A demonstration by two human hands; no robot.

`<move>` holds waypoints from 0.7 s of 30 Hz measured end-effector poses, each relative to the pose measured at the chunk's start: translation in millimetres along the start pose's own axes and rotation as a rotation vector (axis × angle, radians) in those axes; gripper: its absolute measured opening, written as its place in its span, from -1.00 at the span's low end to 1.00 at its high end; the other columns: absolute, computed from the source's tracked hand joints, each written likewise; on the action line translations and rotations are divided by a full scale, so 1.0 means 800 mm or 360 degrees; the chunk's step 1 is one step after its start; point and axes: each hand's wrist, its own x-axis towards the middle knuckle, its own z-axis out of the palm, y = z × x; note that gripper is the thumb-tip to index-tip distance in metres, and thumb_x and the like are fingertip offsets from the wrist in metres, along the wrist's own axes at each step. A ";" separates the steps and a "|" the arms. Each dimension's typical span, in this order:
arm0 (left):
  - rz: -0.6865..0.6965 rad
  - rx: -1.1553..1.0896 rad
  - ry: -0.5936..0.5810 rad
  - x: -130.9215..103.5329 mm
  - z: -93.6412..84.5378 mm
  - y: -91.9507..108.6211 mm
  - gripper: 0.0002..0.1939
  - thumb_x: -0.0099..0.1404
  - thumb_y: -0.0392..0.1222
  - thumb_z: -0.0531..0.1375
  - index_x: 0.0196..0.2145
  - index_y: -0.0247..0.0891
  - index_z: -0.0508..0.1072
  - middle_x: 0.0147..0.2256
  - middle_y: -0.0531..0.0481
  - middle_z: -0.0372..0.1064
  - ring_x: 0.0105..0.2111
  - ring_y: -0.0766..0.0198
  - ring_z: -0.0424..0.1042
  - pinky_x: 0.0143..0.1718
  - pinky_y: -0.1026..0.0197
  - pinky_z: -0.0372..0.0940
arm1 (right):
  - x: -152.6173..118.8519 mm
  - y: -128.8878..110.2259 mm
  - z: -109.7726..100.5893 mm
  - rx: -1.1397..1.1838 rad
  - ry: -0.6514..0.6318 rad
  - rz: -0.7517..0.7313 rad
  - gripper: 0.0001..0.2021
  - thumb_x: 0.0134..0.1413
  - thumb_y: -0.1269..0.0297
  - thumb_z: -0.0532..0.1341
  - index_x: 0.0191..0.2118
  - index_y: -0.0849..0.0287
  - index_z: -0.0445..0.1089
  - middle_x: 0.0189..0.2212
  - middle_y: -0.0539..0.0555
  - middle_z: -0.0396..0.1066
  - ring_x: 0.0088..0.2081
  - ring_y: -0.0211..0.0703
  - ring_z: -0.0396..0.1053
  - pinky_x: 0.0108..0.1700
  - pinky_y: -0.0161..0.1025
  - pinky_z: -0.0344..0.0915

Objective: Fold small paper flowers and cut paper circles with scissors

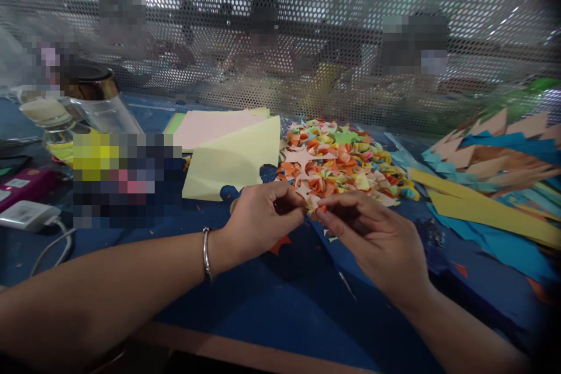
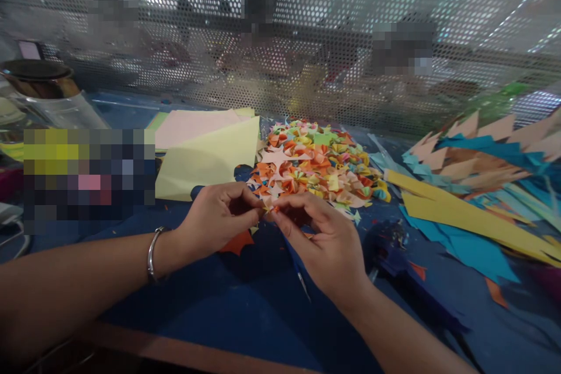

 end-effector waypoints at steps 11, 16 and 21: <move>-0.0032 -0.0085 -0.0029 0.006 0.003 -0.015 -0.88 0.12 -0.14 0.25 -0.44 -0.23 0.48 -0.43 0.01 0.54 -0.41 0.31 0.49 -0.36 0.25 0.36 | 0.002 0.001 0.000 0.0138 -0.0046 0.0143 -0.89 0.14 0.22 0.36 -0.23 0.10 0.53 -0.42 0.01 0.57 -0.52 -0.26 0.49 -0.53 -0.41 0.45; -0.0085 -0.0243 -0.0055 0.011 0.003 -0.019 -0.88 0.10 -0.14 0.24 -0.43 -0.24 0.45 -0.45 0.02 0.52 -0.42 0.31 0.51 -0.35 0.25 0.39 | 0.003 0.003 -0.002 0.0109 -0.0040 0.0147 -0.85 0.13 0.19 0.36 -0.20 0.11 0.53 -0.39 0.03 0.58 -0.47 -0.26 0.52 -0.47 -0.41 0.49; -0.0086 -0.0276 -0.0071 0.011 0.002 -0.018 -0.85 0.10 -0.11 0.24 -0.41 -0.23 0.45 -0.45 0.01 0.51 -0.42 0.29 0.52 -0.34 0.22 0.41 | 0.000 0.006 -0.003 0.0097 -0.0025 0.0119 -0.86 0.15 0.20 0.36 -0.19 0.09 0.52 -0.36 0.03 0.59 -0.42 -0.24 0.55 -0.39 -0.38 0.53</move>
